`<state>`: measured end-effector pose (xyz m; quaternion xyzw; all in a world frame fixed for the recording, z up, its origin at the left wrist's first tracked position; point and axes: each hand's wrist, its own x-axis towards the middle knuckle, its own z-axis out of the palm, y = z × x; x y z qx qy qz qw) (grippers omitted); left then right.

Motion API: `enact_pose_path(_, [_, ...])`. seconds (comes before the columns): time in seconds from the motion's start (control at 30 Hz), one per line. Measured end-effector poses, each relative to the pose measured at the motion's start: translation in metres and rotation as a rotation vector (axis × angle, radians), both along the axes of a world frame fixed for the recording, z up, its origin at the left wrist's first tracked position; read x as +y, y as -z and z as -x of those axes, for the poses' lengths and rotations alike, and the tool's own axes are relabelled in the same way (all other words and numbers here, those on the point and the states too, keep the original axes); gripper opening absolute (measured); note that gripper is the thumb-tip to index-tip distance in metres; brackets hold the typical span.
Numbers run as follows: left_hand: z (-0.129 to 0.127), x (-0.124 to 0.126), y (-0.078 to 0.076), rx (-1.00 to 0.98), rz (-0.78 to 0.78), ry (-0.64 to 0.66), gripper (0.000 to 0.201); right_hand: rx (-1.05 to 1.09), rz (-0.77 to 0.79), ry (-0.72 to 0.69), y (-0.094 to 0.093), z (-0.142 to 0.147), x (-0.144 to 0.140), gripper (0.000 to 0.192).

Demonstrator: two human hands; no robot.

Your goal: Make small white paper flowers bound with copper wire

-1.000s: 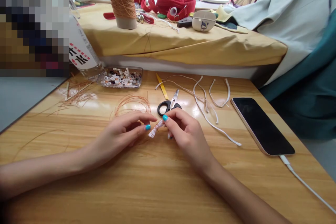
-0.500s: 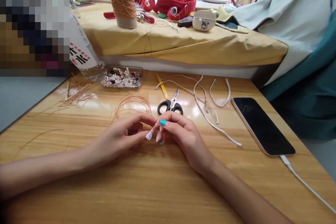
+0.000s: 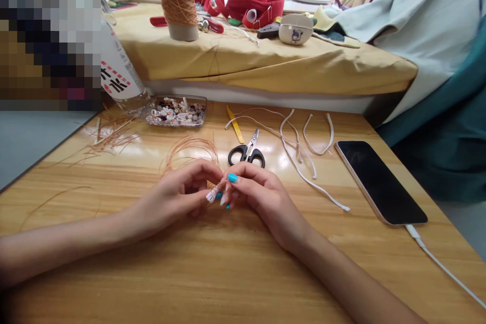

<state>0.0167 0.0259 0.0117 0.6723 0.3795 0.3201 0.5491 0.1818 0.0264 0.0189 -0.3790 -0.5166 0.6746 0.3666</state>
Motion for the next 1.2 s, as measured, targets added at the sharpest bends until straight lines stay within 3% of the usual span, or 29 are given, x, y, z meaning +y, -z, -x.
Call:
enact_pose_path(0.27, [0.0001,0.0007,-0.0014,0.033,0.0,-0.014,0.011,-0.067,-0.032,-0.007,-0.0007,-0.0005,-0.0004,0.013])
enact_pose_path(0.6, [0.0003,0.0,-0.0007,0.089,-0.018,-0.038,0.014,0.005,0.032,0.071,-0.0023,-0.002,0.0032,0.011])
enact_pose_path(1.2, [0.001,0.0013,-0.0012,0.116,-0.018,-0.008,0.02,0.171,0.142,0.05,-0.0026,-0.0026,0.0028,0.008])
